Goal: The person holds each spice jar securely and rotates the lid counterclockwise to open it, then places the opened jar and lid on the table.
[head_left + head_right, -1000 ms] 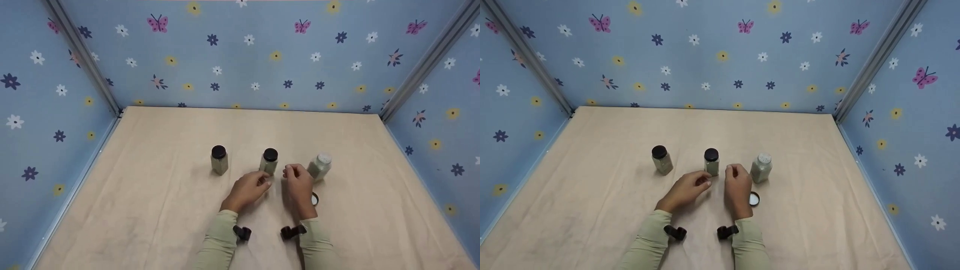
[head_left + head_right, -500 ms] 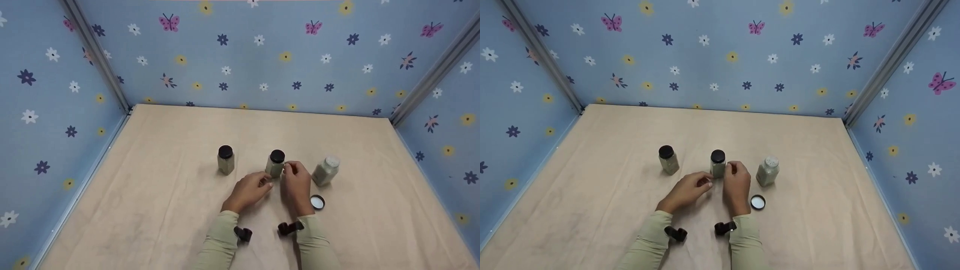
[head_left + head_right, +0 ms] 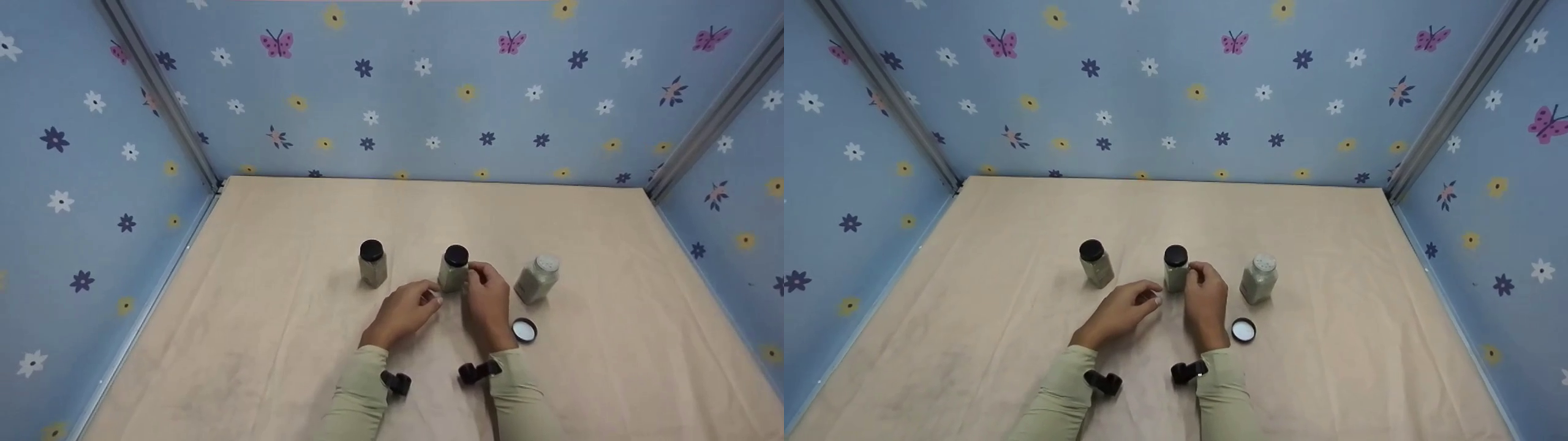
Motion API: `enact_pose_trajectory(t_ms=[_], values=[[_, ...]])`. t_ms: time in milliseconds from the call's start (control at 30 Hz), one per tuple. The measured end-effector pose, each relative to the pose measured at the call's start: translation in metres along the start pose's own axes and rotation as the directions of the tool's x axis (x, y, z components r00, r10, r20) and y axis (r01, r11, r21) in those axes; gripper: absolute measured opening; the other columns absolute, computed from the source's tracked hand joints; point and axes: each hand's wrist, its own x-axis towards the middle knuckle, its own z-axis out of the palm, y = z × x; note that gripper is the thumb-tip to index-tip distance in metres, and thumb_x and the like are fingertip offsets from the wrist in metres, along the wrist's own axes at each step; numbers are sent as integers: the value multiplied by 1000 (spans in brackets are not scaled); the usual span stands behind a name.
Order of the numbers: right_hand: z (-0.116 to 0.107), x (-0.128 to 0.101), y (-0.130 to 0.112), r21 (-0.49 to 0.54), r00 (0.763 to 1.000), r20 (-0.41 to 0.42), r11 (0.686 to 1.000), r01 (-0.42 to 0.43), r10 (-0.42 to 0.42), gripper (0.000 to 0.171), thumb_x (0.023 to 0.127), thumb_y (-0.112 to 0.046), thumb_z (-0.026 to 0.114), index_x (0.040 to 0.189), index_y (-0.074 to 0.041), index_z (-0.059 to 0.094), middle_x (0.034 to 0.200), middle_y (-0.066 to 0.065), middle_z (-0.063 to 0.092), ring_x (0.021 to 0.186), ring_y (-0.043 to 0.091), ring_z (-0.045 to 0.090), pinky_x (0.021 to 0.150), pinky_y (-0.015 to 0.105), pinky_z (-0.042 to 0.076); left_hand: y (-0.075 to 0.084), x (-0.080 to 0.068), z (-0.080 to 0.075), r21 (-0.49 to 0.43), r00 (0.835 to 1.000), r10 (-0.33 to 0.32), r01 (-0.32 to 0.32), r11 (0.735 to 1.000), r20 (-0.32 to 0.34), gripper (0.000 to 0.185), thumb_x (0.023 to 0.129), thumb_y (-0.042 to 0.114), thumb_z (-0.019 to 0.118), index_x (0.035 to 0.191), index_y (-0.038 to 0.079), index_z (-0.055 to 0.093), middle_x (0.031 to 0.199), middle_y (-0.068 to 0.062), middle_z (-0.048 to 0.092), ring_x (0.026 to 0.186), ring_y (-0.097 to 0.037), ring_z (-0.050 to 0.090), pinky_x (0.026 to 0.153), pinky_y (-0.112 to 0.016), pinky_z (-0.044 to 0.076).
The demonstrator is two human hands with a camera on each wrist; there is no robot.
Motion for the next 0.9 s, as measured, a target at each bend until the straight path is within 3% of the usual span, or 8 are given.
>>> enact_pose_trajectory(t_ms=[433, 667, 900], values=[[-2, -1, 6, 5, 999, 51, 1000, -18, 18, 24, 99, -14, 55, 112, -7, 74, 109, 7, 71, 103, 21, 62, 90, 38, 48, -4, 5, -5, -31, 999, -37, 36, 999, -26, 29, 99, 29, 63, 122, 13, 70, 102, 4, 70, 94, -14, 66, 87, -39, 51], [-3, -6, 5, 9, 993, 102, 998, -58, 56, 28, 98, -15, 56, 120, -9, 72, 110, 6, 70, 96, 21, 63, 84, 38, 50, -6, 6, -5, -46, 998, -33, 31, 998, -50, 27, 99, 26, 62, 121, 13, 70, 105, 4, 69, 96, -13, 66, 87, -36, 51], [-7, -3, 3, -1, 992, 124, 999, -38, 38, 34, 96, -17, 59, 127, -5, 67, 122, 9, 68, 117, 21, 59, 101, 40, 44, -5, 11, -6, -63, 993, -38, 31, 998, -110, 28, 99, 28, 61, 121, 12, 70, 112, 1, 66, 97, -14, 66, 88, -36, 52]])
